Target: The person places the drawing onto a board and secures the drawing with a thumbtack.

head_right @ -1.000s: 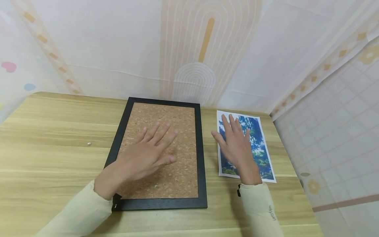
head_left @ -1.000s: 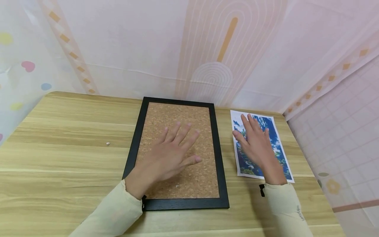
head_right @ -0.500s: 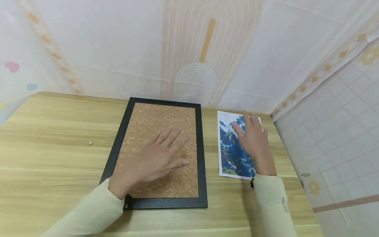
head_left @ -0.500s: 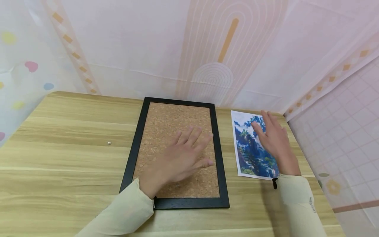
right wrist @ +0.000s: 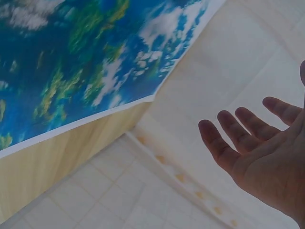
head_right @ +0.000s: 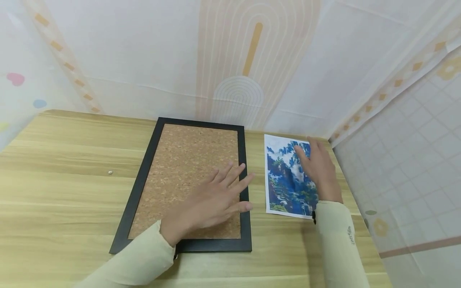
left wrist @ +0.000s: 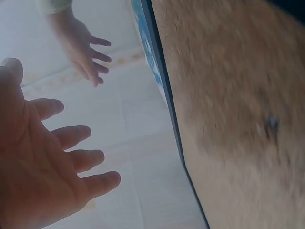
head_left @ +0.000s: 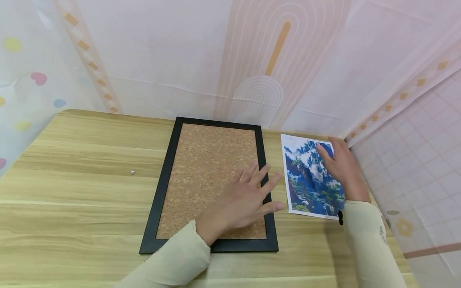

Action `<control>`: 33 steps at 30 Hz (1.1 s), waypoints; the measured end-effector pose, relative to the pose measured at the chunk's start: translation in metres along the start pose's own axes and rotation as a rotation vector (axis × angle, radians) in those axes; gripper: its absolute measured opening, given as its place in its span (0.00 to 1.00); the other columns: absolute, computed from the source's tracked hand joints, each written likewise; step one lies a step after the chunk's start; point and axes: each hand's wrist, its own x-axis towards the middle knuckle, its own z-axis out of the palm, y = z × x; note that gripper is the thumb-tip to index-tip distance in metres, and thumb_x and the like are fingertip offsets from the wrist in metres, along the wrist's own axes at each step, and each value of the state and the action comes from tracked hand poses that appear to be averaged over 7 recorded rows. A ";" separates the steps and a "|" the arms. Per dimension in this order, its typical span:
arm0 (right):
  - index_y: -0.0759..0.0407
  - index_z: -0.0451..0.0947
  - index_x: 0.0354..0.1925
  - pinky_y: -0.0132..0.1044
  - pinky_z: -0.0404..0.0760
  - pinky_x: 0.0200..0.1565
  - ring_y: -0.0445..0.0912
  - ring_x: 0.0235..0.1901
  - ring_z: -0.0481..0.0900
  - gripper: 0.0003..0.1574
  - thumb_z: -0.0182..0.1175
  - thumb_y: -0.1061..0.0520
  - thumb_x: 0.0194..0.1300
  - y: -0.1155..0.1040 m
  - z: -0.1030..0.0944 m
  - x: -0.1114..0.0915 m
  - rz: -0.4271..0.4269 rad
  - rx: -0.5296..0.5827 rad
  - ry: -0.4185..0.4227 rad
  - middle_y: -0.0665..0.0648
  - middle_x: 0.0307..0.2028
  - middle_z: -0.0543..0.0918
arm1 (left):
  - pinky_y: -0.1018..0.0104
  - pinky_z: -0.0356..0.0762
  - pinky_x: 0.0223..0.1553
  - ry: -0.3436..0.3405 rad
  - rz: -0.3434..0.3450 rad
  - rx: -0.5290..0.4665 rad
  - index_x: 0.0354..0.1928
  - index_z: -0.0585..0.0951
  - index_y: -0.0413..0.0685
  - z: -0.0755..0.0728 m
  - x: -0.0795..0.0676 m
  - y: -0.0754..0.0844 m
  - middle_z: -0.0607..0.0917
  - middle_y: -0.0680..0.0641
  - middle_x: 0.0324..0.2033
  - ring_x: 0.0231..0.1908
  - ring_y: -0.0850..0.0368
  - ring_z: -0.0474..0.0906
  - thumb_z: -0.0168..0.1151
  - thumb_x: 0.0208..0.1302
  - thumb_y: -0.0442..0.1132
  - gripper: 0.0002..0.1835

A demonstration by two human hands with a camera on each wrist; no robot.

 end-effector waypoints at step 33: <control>0.70 0.41 0.79 0.73 0.59 0.63 0.76 0.69 0.56 0.55 0.42 0.31 0.77 0.037 -0.012 0.035 0.191 0.014 -0.127 0.80 0.73 0.51 | 0.42 0.60 0.70 0.124 -0.031 -0.191 0.82 0.51 0.61 0.044 0.046 0.046 0.66 0.44 0.73 0.74 0.41 0.57 0.58 0.68 0.67 0.47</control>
